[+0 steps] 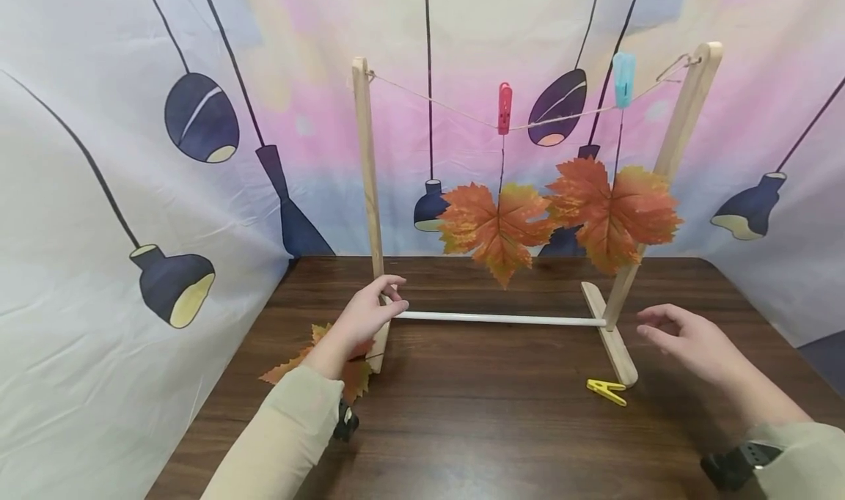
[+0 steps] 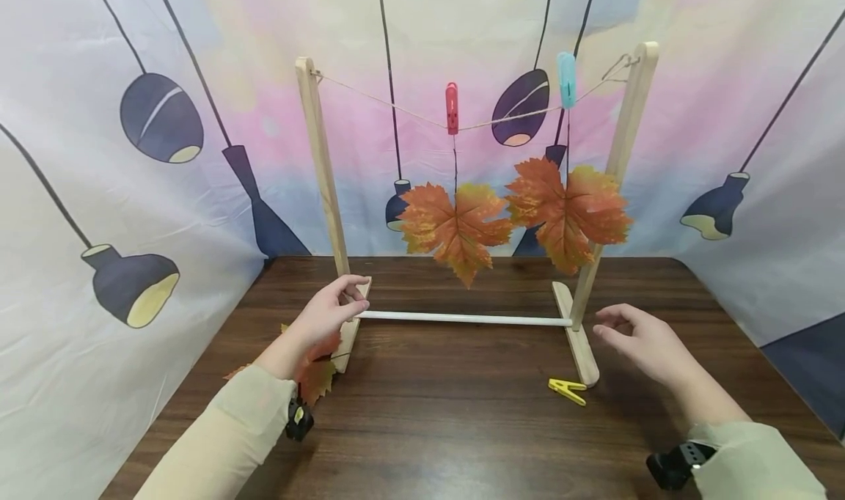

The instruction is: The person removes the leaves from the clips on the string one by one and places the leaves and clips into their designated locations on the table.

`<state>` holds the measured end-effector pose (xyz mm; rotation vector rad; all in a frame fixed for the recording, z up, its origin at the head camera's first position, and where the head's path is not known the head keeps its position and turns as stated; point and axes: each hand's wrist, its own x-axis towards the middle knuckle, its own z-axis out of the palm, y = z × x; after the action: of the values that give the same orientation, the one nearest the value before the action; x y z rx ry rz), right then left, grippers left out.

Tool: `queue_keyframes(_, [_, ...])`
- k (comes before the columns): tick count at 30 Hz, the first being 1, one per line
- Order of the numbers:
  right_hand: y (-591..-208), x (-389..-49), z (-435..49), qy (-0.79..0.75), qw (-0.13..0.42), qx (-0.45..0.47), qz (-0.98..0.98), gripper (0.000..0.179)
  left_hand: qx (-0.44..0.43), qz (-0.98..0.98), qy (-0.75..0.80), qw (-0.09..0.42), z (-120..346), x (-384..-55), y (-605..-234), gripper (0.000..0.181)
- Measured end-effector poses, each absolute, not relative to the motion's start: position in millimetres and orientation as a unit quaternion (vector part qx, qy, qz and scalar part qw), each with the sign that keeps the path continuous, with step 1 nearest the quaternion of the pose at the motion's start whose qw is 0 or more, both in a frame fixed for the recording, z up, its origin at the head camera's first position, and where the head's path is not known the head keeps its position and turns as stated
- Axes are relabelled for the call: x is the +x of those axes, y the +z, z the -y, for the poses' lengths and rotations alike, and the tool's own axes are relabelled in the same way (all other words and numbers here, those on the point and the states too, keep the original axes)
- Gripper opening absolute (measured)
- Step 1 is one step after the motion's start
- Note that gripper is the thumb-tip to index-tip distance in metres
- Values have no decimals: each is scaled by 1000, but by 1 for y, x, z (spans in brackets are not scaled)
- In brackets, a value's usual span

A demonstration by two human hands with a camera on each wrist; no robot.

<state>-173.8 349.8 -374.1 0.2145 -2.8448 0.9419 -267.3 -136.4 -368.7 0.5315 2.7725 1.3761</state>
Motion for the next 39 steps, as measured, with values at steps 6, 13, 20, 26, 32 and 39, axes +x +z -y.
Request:
queue_keyframes(6, [-367, -177, -348, 319, 73, 77, 942, 40, 171, -886, 431, 4, 137, -272, -361, 39])
queue_keyframes(13, [-363, -180, -347, 313, 87, 88, 941, 38, 176, -884, 433, 6, 135, -276, -356, 40])
queue_keyframes(20, [-358, -181, -345, 314, 78, 86, 942, 41, 179, -884, 432, 7, 136, -278, -355, 39])
queue_keyframes(26, [-352, -182, -347, 298, 71, 83, 948, 41, 167, -873, 458, 9, 138, -279, -355, 40])
queue_keyframes(32, [-346, -186, -348, 299, 73, 91, 947, 41, 154, -859, 488, 3, 141, -278, -355, 40])
queue_keyframes(39, [-342, -188, -345, 297, 80, 95, 947, 42, 164, -863, 478, -5, 141, -281, -355, 40])
